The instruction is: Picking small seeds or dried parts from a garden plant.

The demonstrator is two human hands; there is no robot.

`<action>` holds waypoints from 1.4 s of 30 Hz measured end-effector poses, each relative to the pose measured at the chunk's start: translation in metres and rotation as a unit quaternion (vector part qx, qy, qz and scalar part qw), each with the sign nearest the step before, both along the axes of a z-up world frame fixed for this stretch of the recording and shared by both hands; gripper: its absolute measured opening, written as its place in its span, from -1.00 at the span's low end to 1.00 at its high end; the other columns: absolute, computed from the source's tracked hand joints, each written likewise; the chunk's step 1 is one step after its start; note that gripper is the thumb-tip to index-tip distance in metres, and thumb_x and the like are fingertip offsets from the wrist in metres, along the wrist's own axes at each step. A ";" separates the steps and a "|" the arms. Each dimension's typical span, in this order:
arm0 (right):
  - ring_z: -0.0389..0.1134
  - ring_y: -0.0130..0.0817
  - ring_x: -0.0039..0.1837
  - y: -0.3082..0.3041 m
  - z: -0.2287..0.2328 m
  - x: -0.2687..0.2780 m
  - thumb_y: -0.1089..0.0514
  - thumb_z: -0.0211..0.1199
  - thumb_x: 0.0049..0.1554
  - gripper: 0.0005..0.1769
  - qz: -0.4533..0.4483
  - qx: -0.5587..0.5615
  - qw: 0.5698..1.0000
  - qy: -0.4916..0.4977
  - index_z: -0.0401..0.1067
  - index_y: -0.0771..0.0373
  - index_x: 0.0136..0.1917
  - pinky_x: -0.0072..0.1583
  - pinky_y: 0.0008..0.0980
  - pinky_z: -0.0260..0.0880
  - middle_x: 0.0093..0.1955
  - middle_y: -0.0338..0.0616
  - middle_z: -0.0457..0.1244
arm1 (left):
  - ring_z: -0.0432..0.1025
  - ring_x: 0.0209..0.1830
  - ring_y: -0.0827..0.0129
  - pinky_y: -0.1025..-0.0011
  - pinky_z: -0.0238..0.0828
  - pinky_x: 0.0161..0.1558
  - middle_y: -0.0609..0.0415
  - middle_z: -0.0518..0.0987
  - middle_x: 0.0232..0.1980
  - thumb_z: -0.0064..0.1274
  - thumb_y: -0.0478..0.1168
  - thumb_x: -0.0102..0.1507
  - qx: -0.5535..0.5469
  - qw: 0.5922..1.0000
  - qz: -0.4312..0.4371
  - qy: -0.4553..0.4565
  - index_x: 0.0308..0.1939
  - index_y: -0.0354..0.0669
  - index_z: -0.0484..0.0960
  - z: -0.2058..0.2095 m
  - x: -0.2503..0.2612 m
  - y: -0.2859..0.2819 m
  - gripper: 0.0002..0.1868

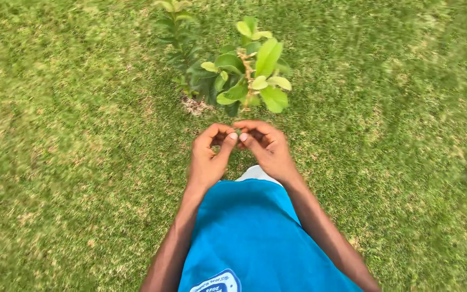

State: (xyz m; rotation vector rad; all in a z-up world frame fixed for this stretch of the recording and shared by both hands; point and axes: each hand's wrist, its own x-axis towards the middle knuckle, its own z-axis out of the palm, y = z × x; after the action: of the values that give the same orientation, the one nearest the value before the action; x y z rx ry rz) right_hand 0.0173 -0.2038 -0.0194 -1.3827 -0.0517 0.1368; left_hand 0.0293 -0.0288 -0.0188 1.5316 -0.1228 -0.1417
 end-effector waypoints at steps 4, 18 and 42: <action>0.32 -0.57 0.02 0.006 0.006 -0.010 0.24 0.23 0.29 -0.71 -0.043 -0.135 0.989 -0.029 0.50 0.29 0.27 0.01 -0.51 0.37 0.05 -0.25 0.30 | 0.50 -0.21 0.54 0.51 0.46 -0.10 0.14 0.63 -0.19 0.03 -0.32 0.38 0.014 0.998 -0.044 -0.049 -0.12 -0.26 0.60 0.004 0.007 0.004 -0.92; 0.38 -0.51 0.08 0.009 0.006 -0.020 0.26 0.27 0.30 -0.73 -0.102 -0.087 0.991 -0.018 0.47 0.31 0.27 0.13 -0.45 0.46 0.07 -0.22 0.34 | 0.52 -0.29 0.51 0.47 0.45 -0.31 0.09 0.63 -0.30 0.11 -0.28 0.35 0.121 0.988 -0.093 -0.031 -0.17 -0.29 0.58 0.029 0.019 0.003 -0.89; 0.45 -0.49 0.04 0.024 0.011 -0.025 0.32 0.34 0.20 -0.74 -0.102 -0.221 0.968 -0.064 0.51 0.28 0.18 0.07 -0.46 0.51 0.01 -0.18 0.40 | 0.43 -0.24 0.61 0.56 0.42 -0.14 0.21 0.58 -0.23 0.04 -0.30 0.40 -0.024 0.997 -0.070 0.035 -0.09 -0.27 0.59 -0.013 -0.002 0.020 -0.91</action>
State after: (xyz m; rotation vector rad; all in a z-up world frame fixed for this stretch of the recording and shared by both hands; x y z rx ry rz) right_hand -0.0081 -0.1803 -0.0080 -1.8331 0.0156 -0.1212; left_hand 0.0271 -0.0089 -0.0323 1.4686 -0.1779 -0.3013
